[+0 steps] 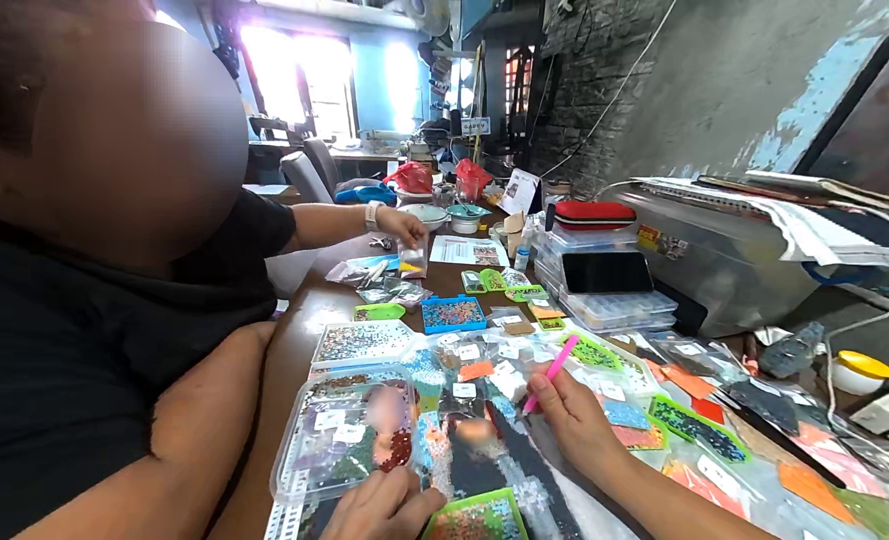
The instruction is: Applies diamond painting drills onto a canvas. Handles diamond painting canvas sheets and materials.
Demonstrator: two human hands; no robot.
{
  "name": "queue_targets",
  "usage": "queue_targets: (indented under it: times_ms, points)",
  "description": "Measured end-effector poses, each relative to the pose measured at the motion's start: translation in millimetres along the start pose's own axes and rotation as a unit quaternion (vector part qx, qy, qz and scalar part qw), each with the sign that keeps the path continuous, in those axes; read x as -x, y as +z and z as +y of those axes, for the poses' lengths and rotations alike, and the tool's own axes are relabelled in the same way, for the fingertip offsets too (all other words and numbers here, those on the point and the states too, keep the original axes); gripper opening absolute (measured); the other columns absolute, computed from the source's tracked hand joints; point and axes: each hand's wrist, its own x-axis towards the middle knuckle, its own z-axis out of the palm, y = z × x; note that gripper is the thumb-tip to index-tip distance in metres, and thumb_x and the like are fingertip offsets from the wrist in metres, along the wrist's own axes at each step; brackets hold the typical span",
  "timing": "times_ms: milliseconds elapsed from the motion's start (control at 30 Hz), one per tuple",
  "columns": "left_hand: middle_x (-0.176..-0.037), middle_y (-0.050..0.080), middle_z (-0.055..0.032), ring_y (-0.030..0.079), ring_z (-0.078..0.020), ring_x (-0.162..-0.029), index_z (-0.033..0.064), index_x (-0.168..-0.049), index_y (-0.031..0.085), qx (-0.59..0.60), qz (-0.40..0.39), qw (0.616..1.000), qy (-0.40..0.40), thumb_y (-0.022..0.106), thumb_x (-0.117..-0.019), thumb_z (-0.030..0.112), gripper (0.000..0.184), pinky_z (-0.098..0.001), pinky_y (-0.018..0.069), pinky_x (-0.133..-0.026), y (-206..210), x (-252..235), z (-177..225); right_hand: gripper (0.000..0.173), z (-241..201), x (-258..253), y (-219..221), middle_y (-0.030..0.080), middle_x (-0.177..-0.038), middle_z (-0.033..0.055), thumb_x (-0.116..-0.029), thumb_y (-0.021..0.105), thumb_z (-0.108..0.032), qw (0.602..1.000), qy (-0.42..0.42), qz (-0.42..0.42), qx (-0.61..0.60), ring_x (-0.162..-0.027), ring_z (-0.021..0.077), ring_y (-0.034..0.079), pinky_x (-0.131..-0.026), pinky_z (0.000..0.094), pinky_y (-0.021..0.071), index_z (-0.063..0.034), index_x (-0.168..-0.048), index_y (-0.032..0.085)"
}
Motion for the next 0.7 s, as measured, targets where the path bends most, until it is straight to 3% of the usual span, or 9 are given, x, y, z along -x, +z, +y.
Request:
queue_targets:
  times_ms: [100, 267, 700]
  points:
    - [-0.113, 0.066, -0.0256, 0.064, -0.0448, -0.101, 0.0029, -0.123, 0.072, -0.008, 0.004, 1.0, 0.003, 0.077, -0.0884, 0.035, 0.048, -0.0605, 0.0511, -0.087, 1, -1, 1, 0.041, -16, 15, 5, 0.06, -0.08, -0.0027, -0.1106, 0.04, -0.036, 0.995, -0.062, -0.023, -0.075, -0.068, -0.0016, 0.054, -0.062, 0.018, 0.0482, -0.0027, -0.101, 0.061]
    - [-0.113, 0.066, -0.0256, 0.064, -0.0445, -0.101, 0.0025, -0.123, 0.071, -0.013, 0.011, 1.0, 0.014, 0.076, -0.0886, 0.035, 0.048, -0.06, 0.0516, -0.087, 4, 0, -1, 0.038, -24, 31, 16, 0.061, -0.077, 0.0061, -0.1111, 0.043, -0.032, 0.969, -0.191, -0.104, -0.112, -0.069, 0.0029, 0.06, -0.066, 0.0178, 0.0512, -0.0004, -0.097, 0.06]
    - [-0.112, 0.066, -0.0253, 0.065, -0.0441, -0.099, 0.0028, -0.123, 0.071, -0.016, 0.014, 1.0, 0.015, 0.077, -0.0881, 0.036, 0.049, -0.0596, 0.0521, -0.085, 6, -1, -3, 0.037, -16, 31, 18, 0.06, -0.075, 0.0052, -0.1103, 0.045, -0.032, 0.969, -0.185, -0.119, -0.11, -0.068, 0.0018, 0.058, -0.064, 0.016, 0.0492, -0.0011, -0.096, 0.061]
